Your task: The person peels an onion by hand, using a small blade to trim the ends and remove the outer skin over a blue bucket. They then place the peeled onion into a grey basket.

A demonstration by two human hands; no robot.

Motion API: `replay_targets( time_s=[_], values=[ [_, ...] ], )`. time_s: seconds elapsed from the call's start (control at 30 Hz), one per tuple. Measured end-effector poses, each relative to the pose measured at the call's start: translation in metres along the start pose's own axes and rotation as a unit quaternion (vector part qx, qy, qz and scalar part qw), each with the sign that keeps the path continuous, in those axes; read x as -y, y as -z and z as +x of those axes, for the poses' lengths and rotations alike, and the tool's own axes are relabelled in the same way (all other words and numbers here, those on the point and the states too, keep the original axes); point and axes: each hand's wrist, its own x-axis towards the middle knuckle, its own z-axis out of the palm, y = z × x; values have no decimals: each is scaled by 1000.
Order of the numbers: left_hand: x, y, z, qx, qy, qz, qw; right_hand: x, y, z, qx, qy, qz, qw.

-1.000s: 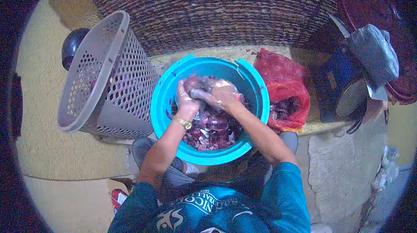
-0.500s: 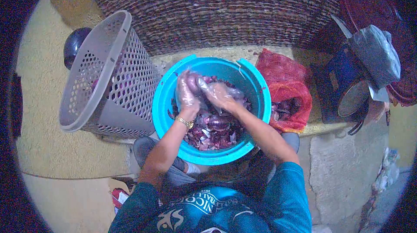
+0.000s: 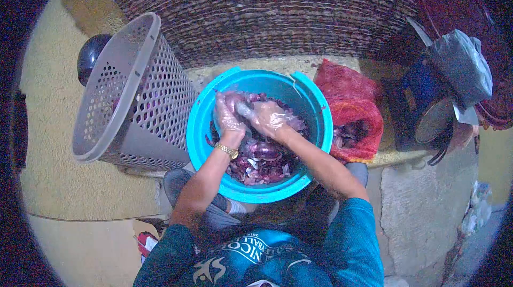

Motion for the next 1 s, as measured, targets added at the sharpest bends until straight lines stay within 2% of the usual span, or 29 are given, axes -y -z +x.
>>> replay_targets(
  time_s=[0.03,0.1,0.13,0.2,0.33,0.4,0.43,0.47,0.5,0.53,0.63,0.67,0.73,0.77,0.9,1.0],
  values=[
    [0,1,1,-1,1,0,1000,-5,-6,2,1,-1,0,1000],
    [-4,-1,3,12,-118,111,987,-10,-12,6,-6,13,49,999],
    [-7,-2,1,12,-119,111,987,-11,-14,8,-6,14,49,999],
    [-16,-4,-4,-2,-185,301,936,-12,-17,12,44,-26,51,997],
    [-15,-5,-2,11,-228,291,929,-12,-19,14,43,8,87,995],
    [-8,3,7,10,-134,166,977,-3,-10,8,12,-58,143,988],
    [-8,3,12,12,-134,166,977,-2,-3,8,10,-58,143,988],
    [-8,4,17,-32,-12,85,996,-3,6,10,-15,-72,134,988],
    [-9,4,19,-76,111,2,991,-6,13,10,-38,-85,124,988],
    [-10,6,20,-77,111,2,991,-8,18,9,-81,-52,112,989],
    [-14,11,23,-58,290,-111,949,-32,18,21,-77,-101,100,987],
    [-13,12,23,-59,290,-111,949,-39,16,22,-91,-67,62,992],
    [-12,14,23,-5,291,-111,950,-28,24,16,-75,-74,29,994],
    [-12,15,25,-5,291,-110,950,-22,29,13,-60,-81,-4,995],
    [-17,10,22,-18,295,-117,948,-8,40,8,-43,-122,8,992],
    [-23,3,17,-37,294,-90,951,-9,41,7,-53,-120,-71,989]
  ],
)
